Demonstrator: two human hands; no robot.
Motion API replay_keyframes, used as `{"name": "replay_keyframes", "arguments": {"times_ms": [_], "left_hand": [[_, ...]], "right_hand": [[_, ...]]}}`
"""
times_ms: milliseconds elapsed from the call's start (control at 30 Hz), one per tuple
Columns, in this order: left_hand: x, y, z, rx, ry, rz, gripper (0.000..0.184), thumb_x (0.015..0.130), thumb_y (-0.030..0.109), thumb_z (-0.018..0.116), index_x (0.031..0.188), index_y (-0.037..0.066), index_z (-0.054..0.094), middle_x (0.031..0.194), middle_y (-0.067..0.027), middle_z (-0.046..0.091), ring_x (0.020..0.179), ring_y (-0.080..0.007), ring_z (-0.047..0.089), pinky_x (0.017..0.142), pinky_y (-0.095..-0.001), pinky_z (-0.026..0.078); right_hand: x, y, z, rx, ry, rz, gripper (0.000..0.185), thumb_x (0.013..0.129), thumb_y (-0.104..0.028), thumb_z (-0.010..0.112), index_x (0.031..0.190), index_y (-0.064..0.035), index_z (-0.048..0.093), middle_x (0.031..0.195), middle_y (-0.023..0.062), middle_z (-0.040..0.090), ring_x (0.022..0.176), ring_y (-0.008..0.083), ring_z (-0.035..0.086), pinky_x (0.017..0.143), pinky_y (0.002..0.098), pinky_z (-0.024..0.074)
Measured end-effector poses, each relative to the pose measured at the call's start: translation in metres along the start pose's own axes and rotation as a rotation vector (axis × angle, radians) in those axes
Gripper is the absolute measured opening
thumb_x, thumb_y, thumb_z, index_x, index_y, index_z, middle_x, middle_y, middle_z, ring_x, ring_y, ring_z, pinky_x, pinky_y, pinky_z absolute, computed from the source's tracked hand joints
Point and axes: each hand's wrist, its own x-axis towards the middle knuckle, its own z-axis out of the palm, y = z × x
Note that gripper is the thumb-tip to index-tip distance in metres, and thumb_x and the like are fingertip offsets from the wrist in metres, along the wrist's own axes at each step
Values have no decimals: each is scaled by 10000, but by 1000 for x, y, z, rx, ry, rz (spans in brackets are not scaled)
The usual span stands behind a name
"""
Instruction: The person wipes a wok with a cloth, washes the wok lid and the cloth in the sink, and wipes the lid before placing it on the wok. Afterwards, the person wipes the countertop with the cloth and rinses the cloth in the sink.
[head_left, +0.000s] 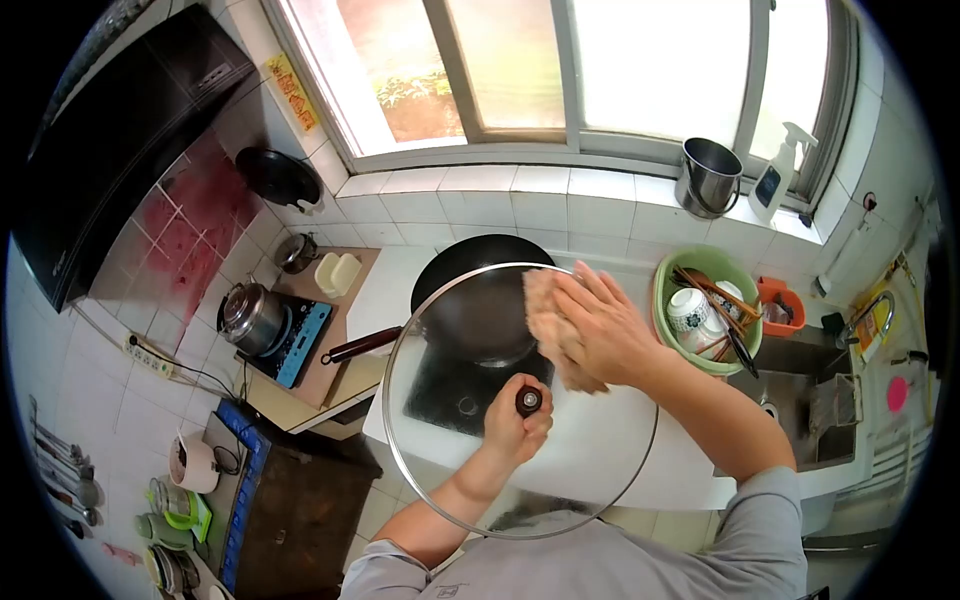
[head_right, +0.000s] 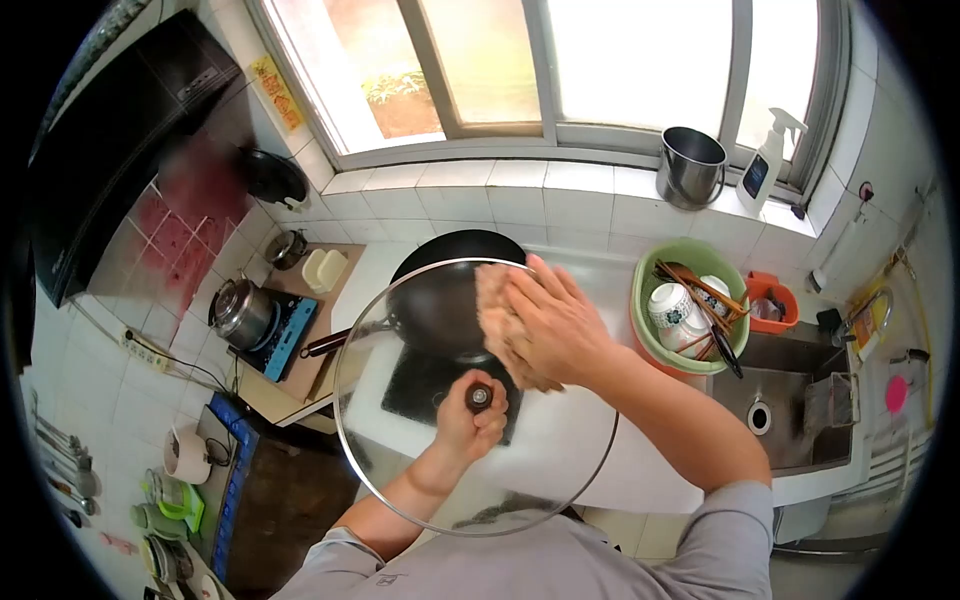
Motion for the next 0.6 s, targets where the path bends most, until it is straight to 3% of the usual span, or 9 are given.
{"name": "replay_keyframes", "arguments": {"times_ms": [67,267,333,467,533,600], "left_hand": [[5,-3,0,47,-12,25,243,932,309,428,805,117,508,622,-43,491,392,-77,310,323,-200,242],[24,1,-13,121,-103,24,248,926,324,461,859,91,512,574,-10,453,386,-82,328,327,-200,258],[25,-5,-22,132,-68,58,255,907,339,520,919,85,503,550,8,420,399,-81,350,332,-208,280],[29,6,-30,502,-81,361,242,900,323,523,863,84,512,542,10,407,401,-80,344,338,-208,270],[30,16,-35,692,-86,505,240,896,315,524,834,83,517,538,10,400,401,-80,340,340,-208,264],[41,45,-33,467,103,119,266,890,284,492,716,83,505,542,-1,409,399,-77,320,348,-208,239]], "right_hand": [[21,-12,5,32,88,8,531,753,-214,587,1222,16,493,1356,177,414,1326,355,286,1076,458,250],[60,-60,29,266,293,-301,535,652,-158,617,1152,10,525,1262,161,482,1231,336,387,1005,464,333],[57,-79,33,356,179,-436,531,666,-150,618,1172,-24,521,1299,137,457,1248,325,378,1004,449,337],[42,-108,40,554,-55,-727,499,710,-117,616,1190,-39,502,1351,106,415,1265,291,371,963,450,365],[34,-113,42,637,-239,-769,451,720,-109,624,1158,-46,531,1330,96,445,1241,283,397,933,446,384],[22,-111,50,728,-339,-768,396,721,-106,638,1109,-60,567,1281,82,491,1204,279,432,898,434,408]]}}
